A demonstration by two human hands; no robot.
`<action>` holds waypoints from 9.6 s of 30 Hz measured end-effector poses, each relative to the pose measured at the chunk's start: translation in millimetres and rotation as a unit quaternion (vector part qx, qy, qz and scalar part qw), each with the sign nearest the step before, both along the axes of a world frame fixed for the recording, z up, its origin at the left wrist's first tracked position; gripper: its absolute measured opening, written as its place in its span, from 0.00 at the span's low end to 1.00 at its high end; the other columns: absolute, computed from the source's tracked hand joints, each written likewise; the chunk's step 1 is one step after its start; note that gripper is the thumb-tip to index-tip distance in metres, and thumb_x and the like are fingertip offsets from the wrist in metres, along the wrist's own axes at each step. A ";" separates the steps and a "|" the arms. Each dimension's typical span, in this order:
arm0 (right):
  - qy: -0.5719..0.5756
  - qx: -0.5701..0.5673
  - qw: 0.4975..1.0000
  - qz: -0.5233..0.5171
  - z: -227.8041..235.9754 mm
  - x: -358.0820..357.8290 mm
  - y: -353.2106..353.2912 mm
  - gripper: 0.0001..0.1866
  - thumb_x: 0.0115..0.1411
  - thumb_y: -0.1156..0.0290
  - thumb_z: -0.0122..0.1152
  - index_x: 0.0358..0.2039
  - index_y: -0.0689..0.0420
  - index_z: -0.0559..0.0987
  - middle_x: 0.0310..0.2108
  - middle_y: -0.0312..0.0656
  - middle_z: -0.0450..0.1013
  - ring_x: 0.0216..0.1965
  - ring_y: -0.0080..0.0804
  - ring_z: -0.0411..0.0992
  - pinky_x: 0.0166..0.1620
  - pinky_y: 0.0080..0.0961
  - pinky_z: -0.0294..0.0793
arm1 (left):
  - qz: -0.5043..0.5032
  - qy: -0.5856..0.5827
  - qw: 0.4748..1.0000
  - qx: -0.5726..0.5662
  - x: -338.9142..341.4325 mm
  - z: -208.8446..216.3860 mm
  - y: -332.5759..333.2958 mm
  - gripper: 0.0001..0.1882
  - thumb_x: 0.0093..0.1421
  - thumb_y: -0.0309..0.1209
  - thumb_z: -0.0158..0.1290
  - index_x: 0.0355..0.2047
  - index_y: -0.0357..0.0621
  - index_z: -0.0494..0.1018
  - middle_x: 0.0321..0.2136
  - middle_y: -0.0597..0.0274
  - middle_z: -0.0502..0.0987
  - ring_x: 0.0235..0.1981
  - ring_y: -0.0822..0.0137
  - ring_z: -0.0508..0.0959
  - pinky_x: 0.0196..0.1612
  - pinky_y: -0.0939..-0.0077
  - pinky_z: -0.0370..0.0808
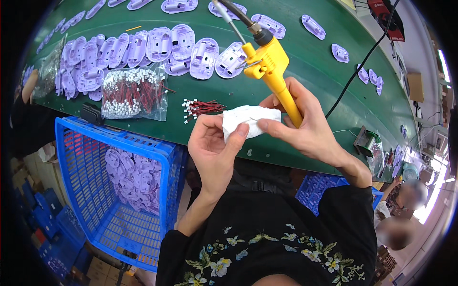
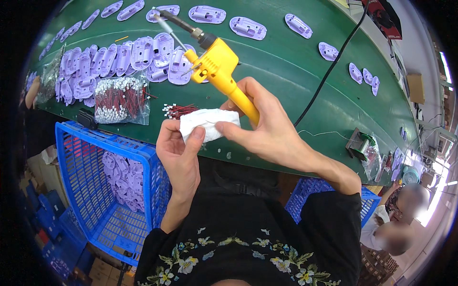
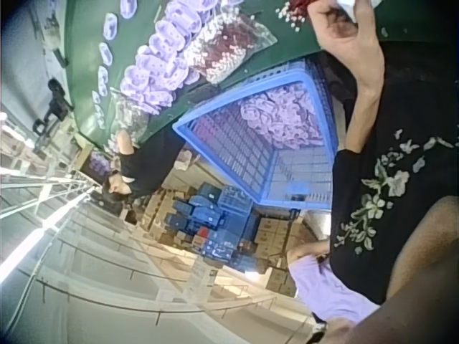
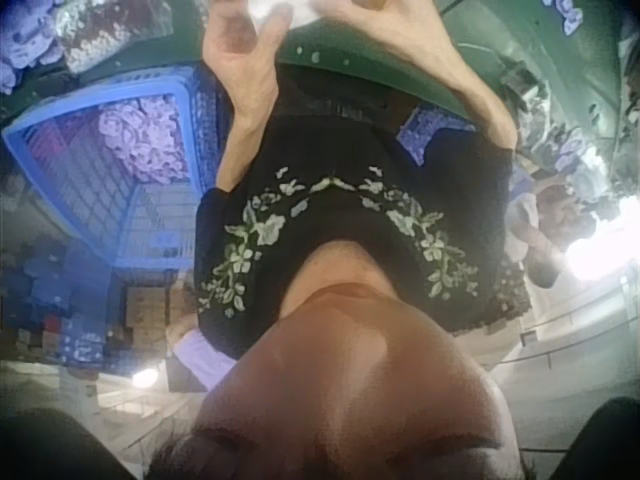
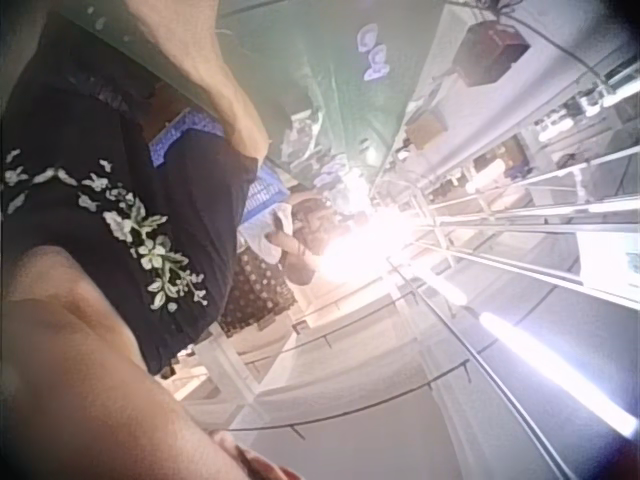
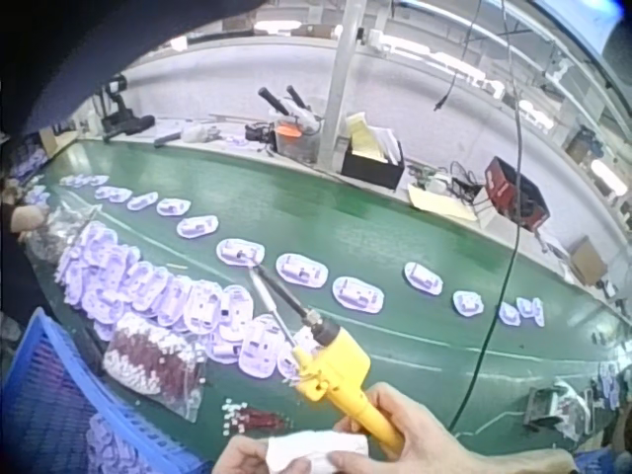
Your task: Soldering internal wires to the plastic housing of an electronic device, then cleaning the soldering iron tip.
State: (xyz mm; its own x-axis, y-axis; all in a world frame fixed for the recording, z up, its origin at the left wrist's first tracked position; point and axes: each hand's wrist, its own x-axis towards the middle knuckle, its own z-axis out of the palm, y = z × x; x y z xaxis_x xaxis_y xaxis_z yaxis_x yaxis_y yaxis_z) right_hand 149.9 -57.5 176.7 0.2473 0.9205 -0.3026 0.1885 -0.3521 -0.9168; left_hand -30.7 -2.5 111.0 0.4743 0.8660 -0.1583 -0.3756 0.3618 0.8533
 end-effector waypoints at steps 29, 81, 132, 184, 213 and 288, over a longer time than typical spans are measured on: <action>-0.346 0.071 0.925 0.142 -14.9 7.2 -20.4 0.12 0.65 0.63 0.63 0.39 0.57 0.75 0.24 0.46 0.73 0.23 0.49 0.73 0.26 0.43 0.67 | 0.114 0.345 0.759 0.540 -37.6 77.0 84.4 0.14 0.50 0.13 0.63 0.37 0.37 0.80 0.43 0.52 0.82 0.43 0.58 0.82 0.46 0.70 0.77; -0.550 0.132 0.792 0.228 -1.2 7.3 -40.9 0.17 0.61 0.59 0.64 0.44 0.56 0.76 0.22 0.34 0.64 0.20 0.26 0.69 0.21 0.27 0.69 | -0.445 0.358 0.586 0.575 -15.4 99.3 115.5 0.16 0.50 0.25 0.65 0.41 0.43 0.80 0.42 0.64 0.77 0.42 0.60 0.73 0.43 0.63 0.61; -0.570 0.146 0.781 0.211 -0.8 -3.4 -46.9 0.18 0.59 0.57 0.66 0.34 0.61 0.75 0.21 0.35 0.63 0.19 0.24 0.70 0.20 0.23 0.67 | -0.359 0.286 0.574 0.678 -22.1 83.3 100.4 0.19 0.36 0.23 0.68 0.34 0.42 0.82 0.33 0.66 0.81 0.35 0.62 0.77 0.37 0.65 0.64; -0.489 0.146 0.828 0.232 11.2 1.3 -51.2 0.21 0.55 0.61 0.70 0.41 0.63 0.76 0.24 0.36 0.60 0.19 0.26 0.64 0.20 0.27 0.62 | -0.385 0.275 0.581 0.663 -19.8 105.6 107.3 0.19 0.34 0.24 0.67 0.32 0.42 0.83 0.32 0.65 0.82 0.33 0.63 0.78 0.36 0.68 0.63; -0.380 0.019 0.888 0.259 16.4 3.4 -48.5 0.15 0.63 0.63 0.66 0.43 0.60 0.75 0.23 0.40 0.67 0.19 0.39 0.68 0.22 0.35 0.65 | -0.328 0.303 0.539 0.714 -16.4 95.6 109.9 0.19 0.38 0.26 0.67 0.36 0.42 0.83 0.40 0.64 0.82 0.42 0.58 0.80 0.44 0.65 0.66; -0.263 -0.014 0.964 0.021 10.9 39.1 -49.1 0.19 0.71 0.59 0.56 0.37 0.67 0.74 0.19 0.44 0.58 0.19 0.33 0.57 0.26 0.33 0.55 | -0.192 -0.159 0.954 -0.165 -81.1 36.8 23.0 0.25 0.63 0.29 0.63 0.56 0.23 0.72 0.54 0.41 0.76 0.48 0.54 0.83 0.53 0.61 0.78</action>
